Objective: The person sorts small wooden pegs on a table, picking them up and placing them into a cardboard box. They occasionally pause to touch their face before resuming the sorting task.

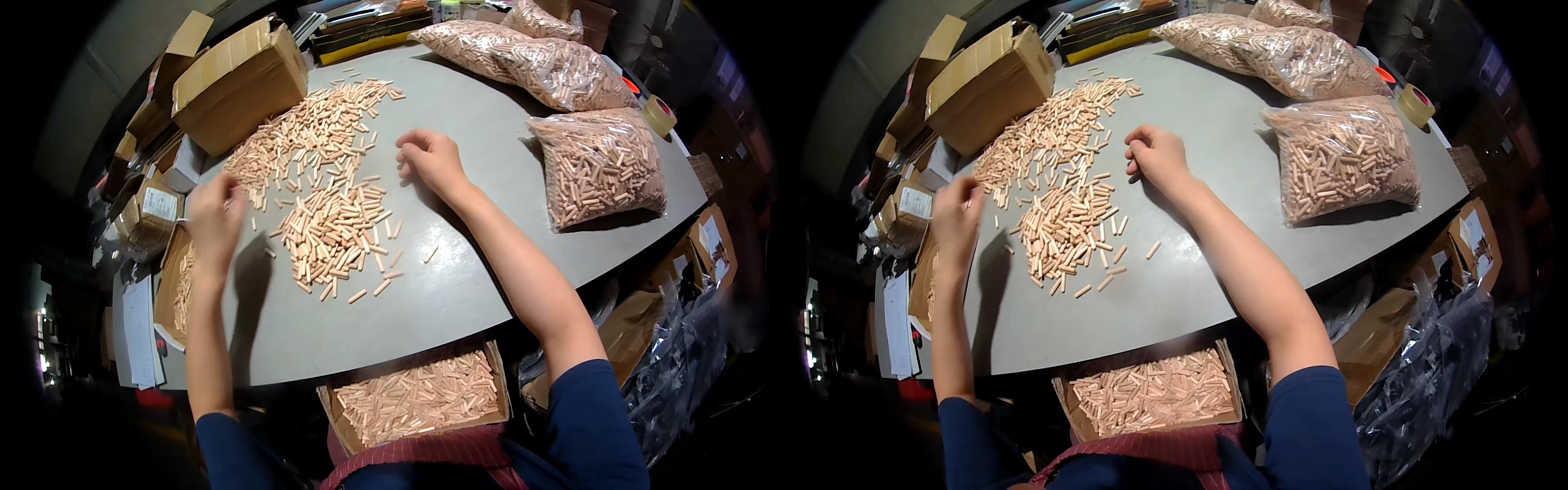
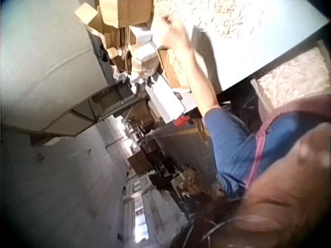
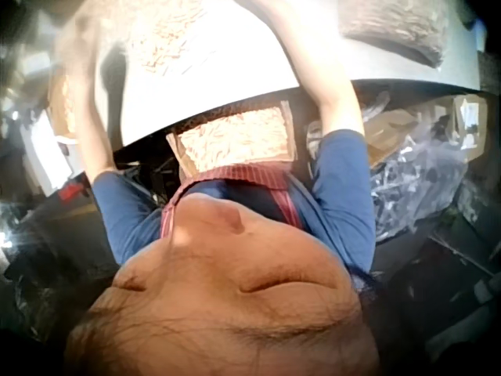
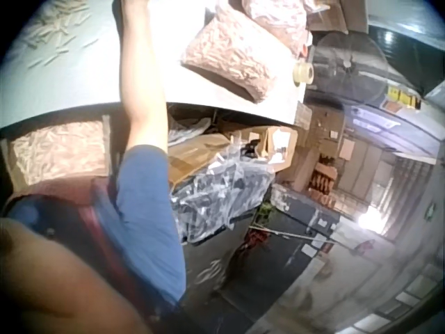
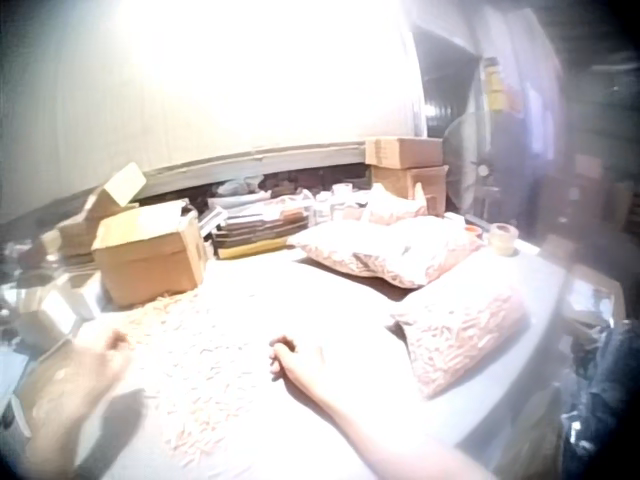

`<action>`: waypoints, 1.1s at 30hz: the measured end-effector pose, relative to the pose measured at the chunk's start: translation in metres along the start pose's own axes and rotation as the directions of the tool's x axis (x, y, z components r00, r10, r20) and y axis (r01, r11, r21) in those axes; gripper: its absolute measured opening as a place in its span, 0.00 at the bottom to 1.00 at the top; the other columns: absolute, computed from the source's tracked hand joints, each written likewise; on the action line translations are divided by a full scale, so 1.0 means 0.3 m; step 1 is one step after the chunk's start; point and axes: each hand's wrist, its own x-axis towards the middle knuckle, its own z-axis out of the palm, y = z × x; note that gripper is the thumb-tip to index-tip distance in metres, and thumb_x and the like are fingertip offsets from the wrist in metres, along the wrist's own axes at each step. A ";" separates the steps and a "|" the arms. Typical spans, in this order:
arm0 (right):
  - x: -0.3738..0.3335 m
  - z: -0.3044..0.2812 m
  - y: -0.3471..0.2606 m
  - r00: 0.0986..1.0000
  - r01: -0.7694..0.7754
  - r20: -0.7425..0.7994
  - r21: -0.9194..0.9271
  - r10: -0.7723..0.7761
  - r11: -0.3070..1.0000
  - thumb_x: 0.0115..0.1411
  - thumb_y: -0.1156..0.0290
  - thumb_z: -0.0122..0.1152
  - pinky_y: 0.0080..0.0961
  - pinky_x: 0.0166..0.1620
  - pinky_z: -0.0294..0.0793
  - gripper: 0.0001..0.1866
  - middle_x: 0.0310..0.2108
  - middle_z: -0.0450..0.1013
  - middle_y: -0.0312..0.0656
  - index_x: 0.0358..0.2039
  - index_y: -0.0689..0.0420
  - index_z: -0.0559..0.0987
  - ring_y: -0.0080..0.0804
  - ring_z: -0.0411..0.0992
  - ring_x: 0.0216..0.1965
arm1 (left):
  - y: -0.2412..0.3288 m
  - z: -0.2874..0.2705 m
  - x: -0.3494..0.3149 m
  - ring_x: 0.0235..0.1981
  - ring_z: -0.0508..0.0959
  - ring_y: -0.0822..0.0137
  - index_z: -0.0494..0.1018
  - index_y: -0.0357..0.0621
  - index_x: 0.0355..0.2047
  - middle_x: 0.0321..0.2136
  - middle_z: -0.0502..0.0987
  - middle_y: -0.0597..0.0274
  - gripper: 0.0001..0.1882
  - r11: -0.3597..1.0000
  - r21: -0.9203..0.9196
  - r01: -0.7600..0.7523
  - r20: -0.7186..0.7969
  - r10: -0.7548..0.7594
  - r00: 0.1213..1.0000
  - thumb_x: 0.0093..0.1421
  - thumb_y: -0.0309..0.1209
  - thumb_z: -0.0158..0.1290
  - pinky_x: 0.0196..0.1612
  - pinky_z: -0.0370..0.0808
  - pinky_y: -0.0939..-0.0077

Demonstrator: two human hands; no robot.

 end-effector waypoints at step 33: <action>-0.005 0.001 -0.020 0.998 -0.015 0.053 -0.054 0.018 0.998 0.65 0.76 0.55 0.27 0.32 0.83 0.12 0.34 0.78 0.45 0.46 0.69 0.78 0.27 0.79 0.27 | 0.378 -0.106 -0.446 0.74 0.54 0.46 0.55 0.33 0.72 0.72 0.57 0.45 0.40 0.926 -0.309 -0.215 0.560 0.360 0.746 0.68 0.46 0.51 0.74 0.47 0.50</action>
